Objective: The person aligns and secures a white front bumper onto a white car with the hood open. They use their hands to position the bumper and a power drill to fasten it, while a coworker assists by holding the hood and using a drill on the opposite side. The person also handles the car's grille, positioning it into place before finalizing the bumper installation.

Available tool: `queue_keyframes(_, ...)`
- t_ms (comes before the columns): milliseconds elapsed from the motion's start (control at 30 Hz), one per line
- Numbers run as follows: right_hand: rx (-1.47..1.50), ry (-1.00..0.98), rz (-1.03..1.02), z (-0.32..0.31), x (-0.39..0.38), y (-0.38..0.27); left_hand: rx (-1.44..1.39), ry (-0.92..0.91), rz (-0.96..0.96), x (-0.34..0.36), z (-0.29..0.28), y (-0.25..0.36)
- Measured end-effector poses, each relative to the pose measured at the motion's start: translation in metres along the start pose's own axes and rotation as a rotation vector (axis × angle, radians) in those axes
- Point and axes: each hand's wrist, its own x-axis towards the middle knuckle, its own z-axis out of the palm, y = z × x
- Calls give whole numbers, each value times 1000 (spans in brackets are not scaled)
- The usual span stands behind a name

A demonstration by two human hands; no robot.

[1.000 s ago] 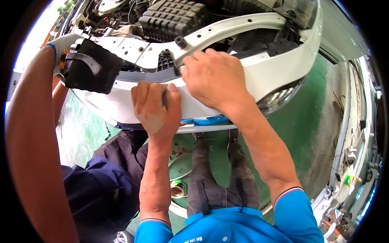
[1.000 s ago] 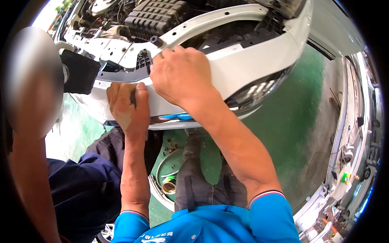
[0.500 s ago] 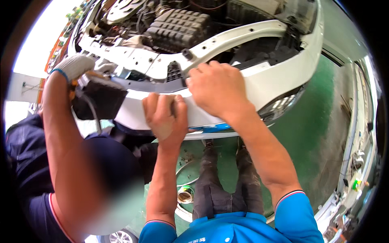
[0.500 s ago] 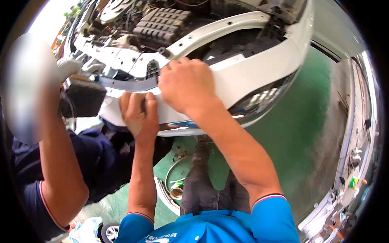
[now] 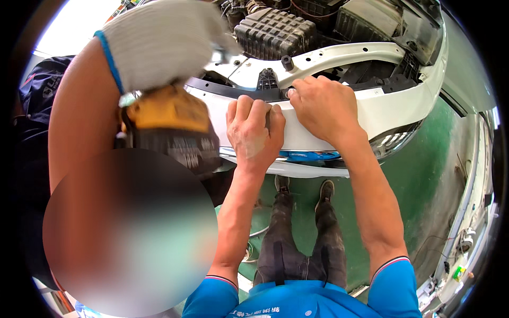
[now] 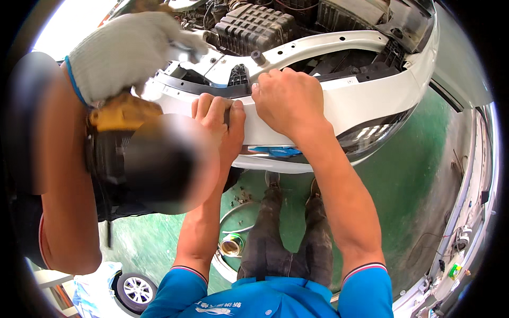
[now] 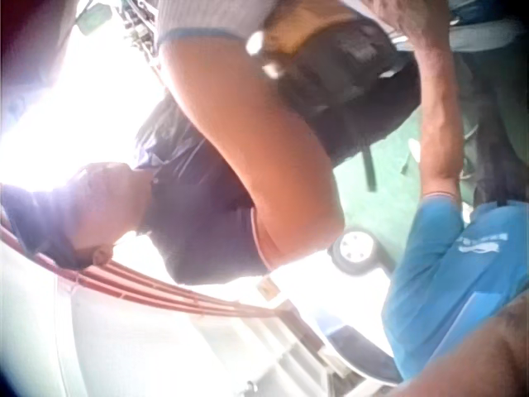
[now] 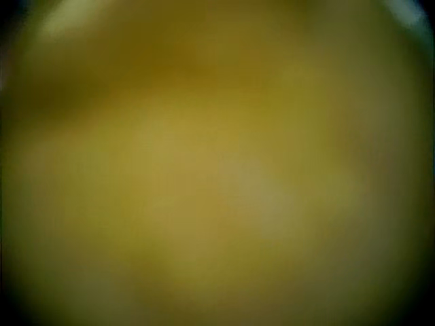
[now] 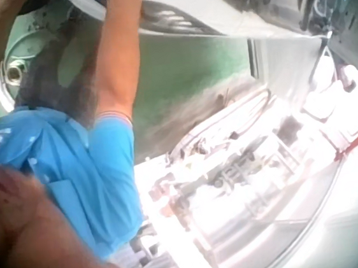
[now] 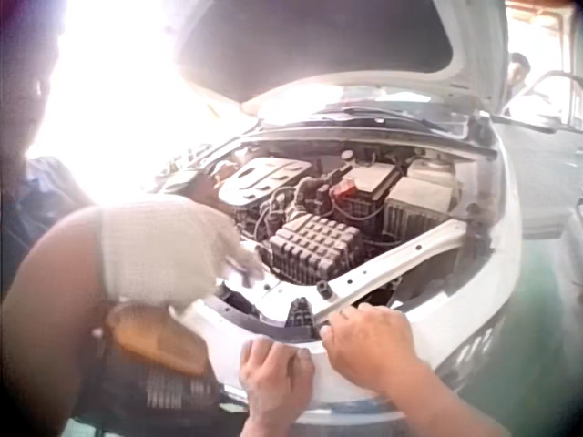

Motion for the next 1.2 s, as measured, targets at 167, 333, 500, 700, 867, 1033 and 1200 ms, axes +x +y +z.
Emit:
queue_keyframes(167, 5, -62, 48, -4, -3, 4, 228, -86, -17, -4, -11, 17)
queue_keyframes(333, 36, -115, 6, -14, -4, 1, 381, -18, 127, -20, -19, 5)
queue_keyframes(500, 70, -142, -12, -17, -4, 5, 310, -23, 105, -18, -19, 4)
queue_keyframes(700, 143, -188, 1, -16, -4, 10, 266, -36, 108, -20, -18, 3)
queue_keyframes(867, 176, -127, -25, -5, -6, 13, 241, -46, 105, -19, -15, 3)
queue_keyframes(1033, 179, -123, -36, -4, -7, 13, 221, -43, 96, -17, -14, 2)
queue_keyframes(1200, 168, -92, -16, 3, -6, 13, 200, -43, 90, -16, -15, 5)
